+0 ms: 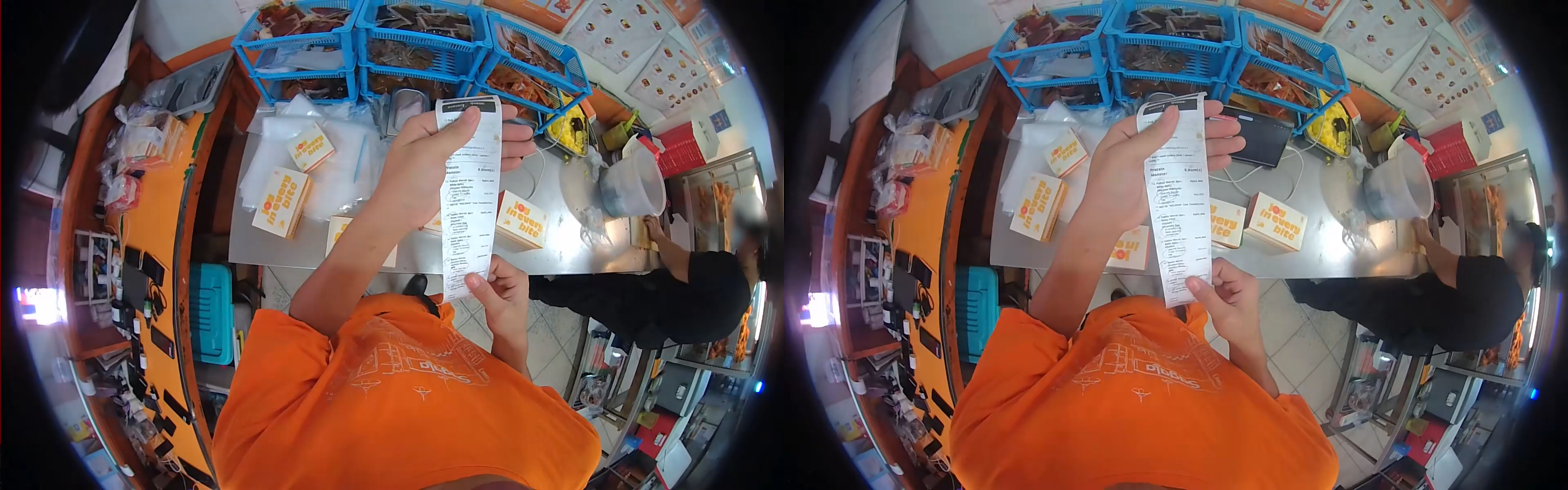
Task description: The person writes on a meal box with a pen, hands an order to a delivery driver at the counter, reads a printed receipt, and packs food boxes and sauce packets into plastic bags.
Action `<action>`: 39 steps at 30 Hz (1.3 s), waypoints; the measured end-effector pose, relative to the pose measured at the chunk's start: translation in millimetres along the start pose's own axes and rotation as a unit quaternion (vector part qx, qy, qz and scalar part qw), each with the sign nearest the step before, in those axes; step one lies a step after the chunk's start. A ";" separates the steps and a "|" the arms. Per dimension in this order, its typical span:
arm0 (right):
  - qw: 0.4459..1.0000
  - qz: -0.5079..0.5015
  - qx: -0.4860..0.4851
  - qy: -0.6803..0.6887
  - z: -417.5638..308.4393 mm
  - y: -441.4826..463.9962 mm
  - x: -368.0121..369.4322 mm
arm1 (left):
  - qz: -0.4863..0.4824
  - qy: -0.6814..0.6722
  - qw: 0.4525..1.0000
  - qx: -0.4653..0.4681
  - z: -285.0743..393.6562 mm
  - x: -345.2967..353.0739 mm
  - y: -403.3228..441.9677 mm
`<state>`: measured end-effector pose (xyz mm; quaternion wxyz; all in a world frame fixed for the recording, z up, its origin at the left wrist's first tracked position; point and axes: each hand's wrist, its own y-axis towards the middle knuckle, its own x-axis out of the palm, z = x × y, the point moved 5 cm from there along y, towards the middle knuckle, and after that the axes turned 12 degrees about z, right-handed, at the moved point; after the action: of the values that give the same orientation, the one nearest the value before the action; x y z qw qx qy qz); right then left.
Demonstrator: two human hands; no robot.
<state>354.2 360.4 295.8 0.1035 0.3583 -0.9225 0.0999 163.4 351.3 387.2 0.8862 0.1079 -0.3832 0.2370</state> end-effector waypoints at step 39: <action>0.999 -0.010 0.036 -0.004 17.3 15.8 0.8 | 0.081 -0.014 0.996 0.044 24.4 -36.0 19.8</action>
<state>340.8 366.8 277.7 0.0880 0.3718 -0.9149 0.1302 116.7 347.2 377.8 0.8532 0.1183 -0.3920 0.3232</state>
